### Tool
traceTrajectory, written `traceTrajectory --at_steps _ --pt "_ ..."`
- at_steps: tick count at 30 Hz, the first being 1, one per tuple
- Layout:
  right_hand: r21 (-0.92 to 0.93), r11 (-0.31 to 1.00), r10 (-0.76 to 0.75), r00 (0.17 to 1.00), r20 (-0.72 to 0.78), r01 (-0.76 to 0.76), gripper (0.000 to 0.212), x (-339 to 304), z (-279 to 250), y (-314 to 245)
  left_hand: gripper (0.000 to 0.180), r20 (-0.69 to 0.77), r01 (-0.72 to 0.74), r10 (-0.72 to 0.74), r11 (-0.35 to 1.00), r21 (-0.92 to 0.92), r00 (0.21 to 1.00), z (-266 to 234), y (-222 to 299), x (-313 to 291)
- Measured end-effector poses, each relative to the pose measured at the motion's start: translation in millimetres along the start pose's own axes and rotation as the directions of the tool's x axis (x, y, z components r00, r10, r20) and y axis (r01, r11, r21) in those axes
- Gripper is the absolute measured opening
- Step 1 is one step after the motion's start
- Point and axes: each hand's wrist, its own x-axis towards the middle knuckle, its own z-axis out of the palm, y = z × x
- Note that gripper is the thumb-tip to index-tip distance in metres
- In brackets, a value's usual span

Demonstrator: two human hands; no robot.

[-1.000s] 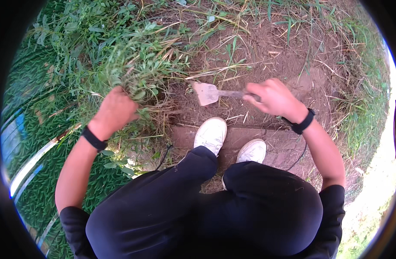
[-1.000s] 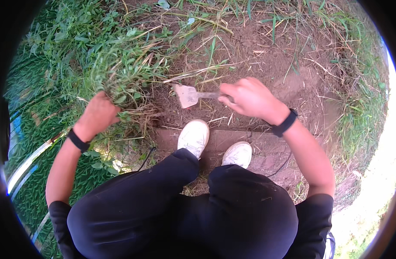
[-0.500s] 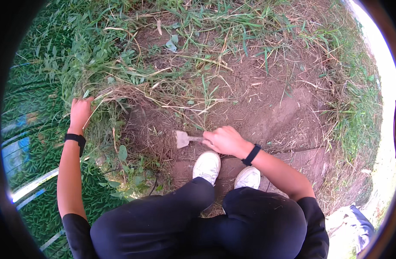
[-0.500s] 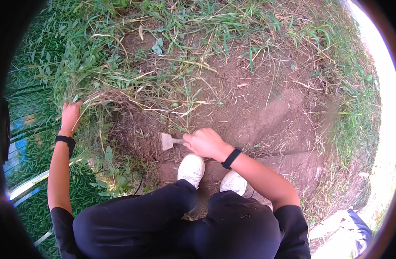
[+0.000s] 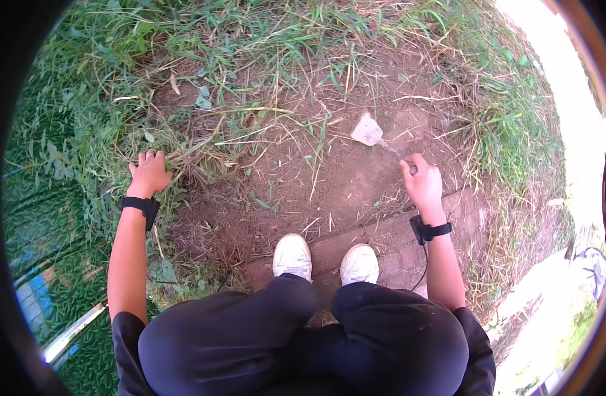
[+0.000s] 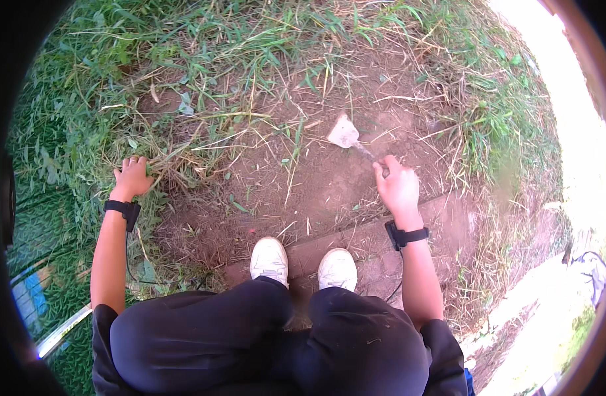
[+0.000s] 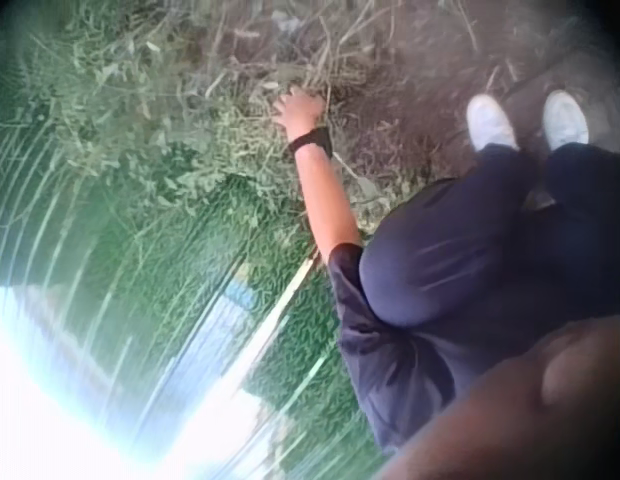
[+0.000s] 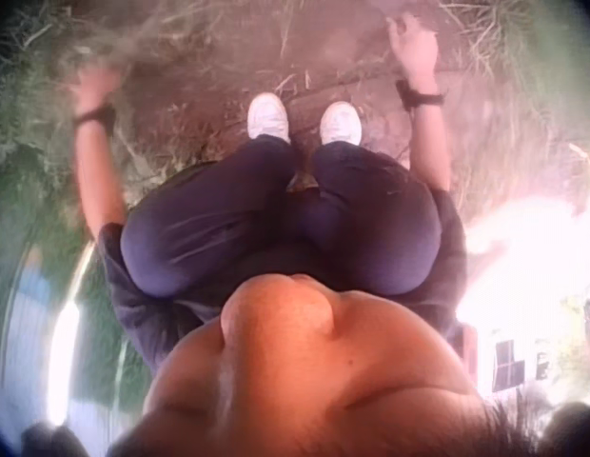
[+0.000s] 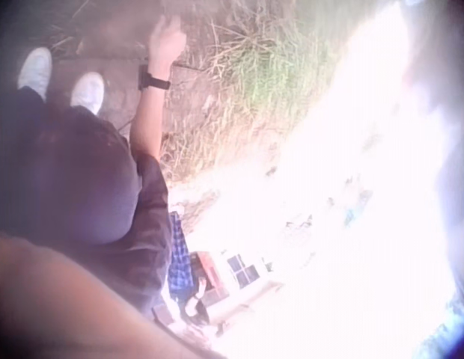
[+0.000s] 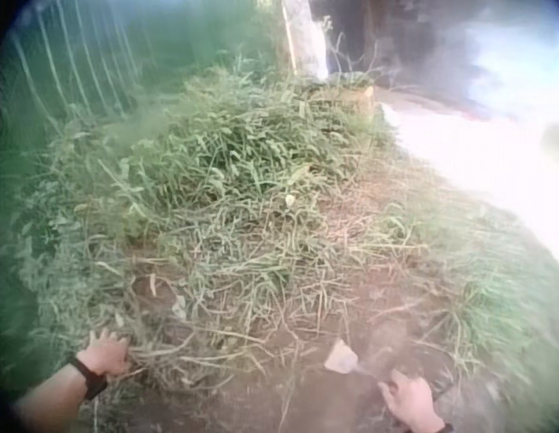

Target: The person clears weeds and dry grass from a patch of soil using a small trowel and their hands. They pull up plants, scrape the ground with the trowel, and push the debris aside.

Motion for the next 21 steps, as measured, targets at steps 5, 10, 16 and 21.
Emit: traceTrajectory --at_steps 5,10,16,21 --pt "0.260 0.964 0.076 0.993 -0.093 -0.049 0.015 -56.1 -11.7 -4.5 0.044 -0.283 -0.264 0.270 0.963 0.058 0.921 -119.1 109.0 -37.5" --pt "0.421 0.880 0.278 0.957 -0.086 -0.218 0.014 -80.4 -1.2 -5.5 0.024 -0.372 -0.857 0.774 0.435 -0.277 0.513 -103.3 222.3 -69.9" --pt "0.428 0.876 0.220 0.974 0.055 -0.222 0.015 -76.1 3.2 -25.6 0.040 -0.384 -0.936 0.869 0.350 0.031 0.312 27.9 275.3 -83.4" --pt "0.430 0.868 0.178 0.964 0.197 -0.249 0.013 -89.5 -8.0 -4.6 0.016 -0.164 -0.924 0.910 0.375 -0.067 0.381 45.5 240.0 -58.0"
